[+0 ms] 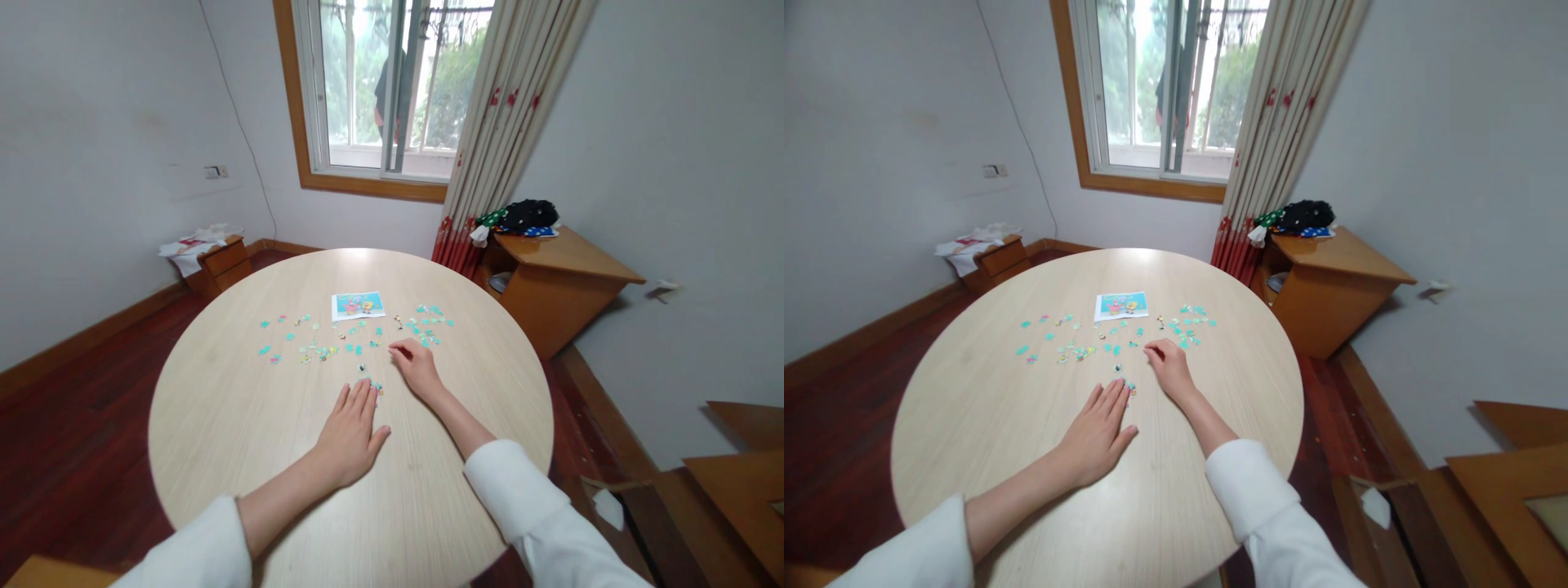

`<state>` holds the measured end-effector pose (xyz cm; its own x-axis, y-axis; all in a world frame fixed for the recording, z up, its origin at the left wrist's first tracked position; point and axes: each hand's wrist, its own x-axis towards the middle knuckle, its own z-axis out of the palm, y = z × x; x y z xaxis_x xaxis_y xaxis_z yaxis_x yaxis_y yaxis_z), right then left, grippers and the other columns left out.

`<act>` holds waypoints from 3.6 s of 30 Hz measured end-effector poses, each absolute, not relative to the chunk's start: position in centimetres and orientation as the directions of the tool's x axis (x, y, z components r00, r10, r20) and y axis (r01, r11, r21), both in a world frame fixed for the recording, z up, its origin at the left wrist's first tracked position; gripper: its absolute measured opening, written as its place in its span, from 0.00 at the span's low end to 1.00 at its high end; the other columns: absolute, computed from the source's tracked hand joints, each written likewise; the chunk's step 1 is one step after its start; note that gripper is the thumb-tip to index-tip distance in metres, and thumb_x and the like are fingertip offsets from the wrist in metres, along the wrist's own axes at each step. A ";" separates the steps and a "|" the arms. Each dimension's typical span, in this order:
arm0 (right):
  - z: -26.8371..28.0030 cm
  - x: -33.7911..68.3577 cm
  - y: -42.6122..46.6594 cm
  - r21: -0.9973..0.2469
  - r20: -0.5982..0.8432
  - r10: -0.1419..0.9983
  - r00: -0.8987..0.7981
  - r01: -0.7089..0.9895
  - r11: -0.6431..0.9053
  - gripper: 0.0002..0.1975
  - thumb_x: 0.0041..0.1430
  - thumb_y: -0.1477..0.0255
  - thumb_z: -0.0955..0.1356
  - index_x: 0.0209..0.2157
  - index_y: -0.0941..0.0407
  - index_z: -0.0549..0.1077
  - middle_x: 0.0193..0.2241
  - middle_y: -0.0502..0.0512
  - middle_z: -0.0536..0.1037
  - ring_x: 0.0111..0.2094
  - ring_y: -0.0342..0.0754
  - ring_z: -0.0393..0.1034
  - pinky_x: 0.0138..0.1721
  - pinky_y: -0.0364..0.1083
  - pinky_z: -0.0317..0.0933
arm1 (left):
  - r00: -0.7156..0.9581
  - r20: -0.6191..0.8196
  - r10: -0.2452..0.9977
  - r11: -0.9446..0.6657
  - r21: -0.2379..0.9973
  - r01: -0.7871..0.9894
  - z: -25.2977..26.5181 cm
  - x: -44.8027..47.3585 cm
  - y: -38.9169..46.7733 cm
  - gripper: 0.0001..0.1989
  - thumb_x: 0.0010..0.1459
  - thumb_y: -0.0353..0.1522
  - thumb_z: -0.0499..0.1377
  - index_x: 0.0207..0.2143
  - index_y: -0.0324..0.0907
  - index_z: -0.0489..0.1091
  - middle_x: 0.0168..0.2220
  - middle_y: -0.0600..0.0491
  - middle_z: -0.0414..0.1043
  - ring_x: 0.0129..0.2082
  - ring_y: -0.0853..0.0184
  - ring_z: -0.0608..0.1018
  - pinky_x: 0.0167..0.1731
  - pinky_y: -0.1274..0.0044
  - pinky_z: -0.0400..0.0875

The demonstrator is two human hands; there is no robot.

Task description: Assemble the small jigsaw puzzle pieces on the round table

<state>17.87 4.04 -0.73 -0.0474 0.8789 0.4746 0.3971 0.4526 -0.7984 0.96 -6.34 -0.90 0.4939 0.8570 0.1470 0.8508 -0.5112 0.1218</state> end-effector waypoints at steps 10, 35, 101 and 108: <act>0.0 11.4 6.2 -0.995 0.025 0.889 -0.457 -0.096 -0.021 0.16 0.36 0.62 0.75 0.24 0.59 0.73 0.19 0.47 0.72 0.21 0.40 0.68 0.26 0.42 0.65 | 0.489 0.143 0.861 -0.508 0.184 0.841 -1.2 1.0 -6.4 0.32 0.61 0.45 0.39 0.61 0.33 0.52 0.62 0.39 0.50 0.64 0.57 0.51 0.61 0.61 0.44; -1.1 16.0 8.2 -0.985 0.130 0.988 0.086 -0.100 0.138 0.19 0.37 0.60 0.72 0.30 0.59 0.74 0.16 0.48 0.73 0.17 0.42 0.67 0.20 0.44 0.66 | 0.013 0.442 0.897 -0.376 0.748 0.548 0.0 -2.6 1.4 0.17 0.59 0.38 0.45 0.38 0.39 0.70 0.42 0.45 0.74 0.44 0.64 0.73 0.47 0.70 0.65; 0.5 18.1 3.6 -0.990 -0.132 0.958 -0.255 0.073 -0.117 0.06 0.42 0.78 0.71 0.27 0.61 0.72 0.19 0.53 0.76 0.18 0.40 0.68 0.15 0.35 0.55 | 0.078 -0.165 0.983 0.164 0.611 -0.774 1.7 -4.6 3.0 0.13 0.49 0.28 0.52 0.15 0.40 0.54 0.11 0.61 0.47 0.12 0.77 0.53 0.14 0.82 0.49; 0.2 18.0 3.9 -0.987 -0.128 0.956 -0.264 0.125 -0.097 0.07 0.40 0.75 0.72 0.25 0.62 0.75 0.15 0.51 0.73 0.16 0.38 0.65 0.15 0.36 0.51 | 0.072 -0.166 0.983 0.167 0.680 -0.714 1.6 -4.3 2.9 0.11 0.47 0.29 0.55 0.16 0.40 0.56 0.11 0.61 0.49 0.13 0.77 0.55 0.15 0.83 0.50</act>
